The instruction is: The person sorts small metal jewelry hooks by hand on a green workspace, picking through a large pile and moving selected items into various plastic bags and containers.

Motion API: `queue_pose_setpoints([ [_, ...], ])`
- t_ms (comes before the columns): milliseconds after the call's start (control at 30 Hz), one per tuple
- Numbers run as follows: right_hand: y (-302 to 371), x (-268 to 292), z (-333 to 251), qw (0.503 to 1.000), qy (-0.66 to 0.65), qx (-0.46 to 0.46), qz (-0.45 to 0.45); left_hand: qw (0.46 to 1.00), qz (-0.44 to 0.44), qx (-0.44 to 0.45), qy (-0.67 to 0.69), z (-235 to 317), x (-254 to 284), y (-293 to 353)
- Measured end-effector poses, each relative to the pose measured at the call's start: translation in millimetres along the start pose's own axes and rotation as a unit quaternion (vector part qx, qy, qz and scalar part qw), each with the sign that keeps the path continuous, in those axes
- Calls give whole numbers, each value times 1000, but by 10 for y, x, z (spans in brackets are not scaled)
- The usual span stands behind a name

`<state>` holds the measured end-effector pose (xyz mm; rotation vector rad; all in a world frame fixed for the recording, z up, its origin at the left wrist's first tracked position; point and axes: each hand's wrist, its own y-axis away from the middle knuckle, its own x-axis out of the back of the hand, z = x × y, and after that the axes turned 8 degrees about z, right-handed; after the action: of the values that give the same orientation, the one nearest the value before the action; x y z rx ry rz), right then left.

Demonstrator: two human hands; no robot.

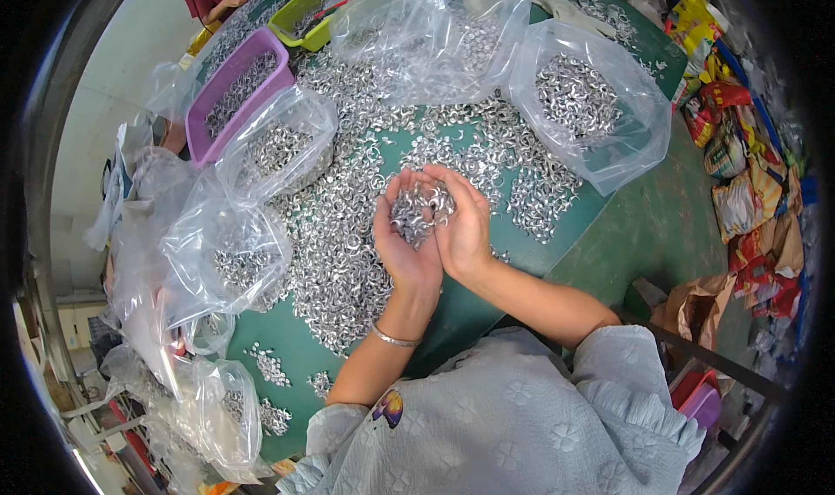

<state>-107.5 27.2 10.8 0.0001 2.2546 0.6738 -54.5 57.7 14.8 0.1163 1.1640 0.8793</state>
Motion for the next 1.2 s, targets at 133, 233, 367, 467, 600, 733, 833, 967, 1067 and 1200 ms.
queue_pose_setpoints([
  [133, 14, -25, 21, 999, -39, -5, -15, 966, -98, -135, -195, 12, -2, -24],
  [233, 130, -106, -55, 1000, -24, -5, -9, 845, -172, -290, -415, 71, -106, 81],
  [367, 161, -11, -60, 999, -40, -11, 10, 823, -233, -306, -418, -28, -138, 123],
  [467, 244, 123, -209, 998, -18, 37, 38, 829, -260, -264, -418, -189, -178, 202],
  [600, 283, 84, -700, 990, -70, 109, 46, 851, -310, -191, -378, -432, -563, 270],
  [733, -42, 30, -1392, 975, -143, 167, 34, 914, -313, 14, -258, -752, -1308, 176],
  [833, -628, 92, -1833, 975, -107, 168, 100, 939, -211, 163, -219, -1011, -1783, -93],
  [967, -778, 0, -1991, 954, 96, 246, 140, 907, -287, 99, -293, -926, -1857, -216],
  [1067, -600, 140, -1857, 918, 264, 280, 91, 872, -360, 109, -313, -603, -1590, -101],
  [1200, -301, 297, -1434, 738, 427, 521, 32, 809, -397, -64, -429, 261, -1069, 38],
])
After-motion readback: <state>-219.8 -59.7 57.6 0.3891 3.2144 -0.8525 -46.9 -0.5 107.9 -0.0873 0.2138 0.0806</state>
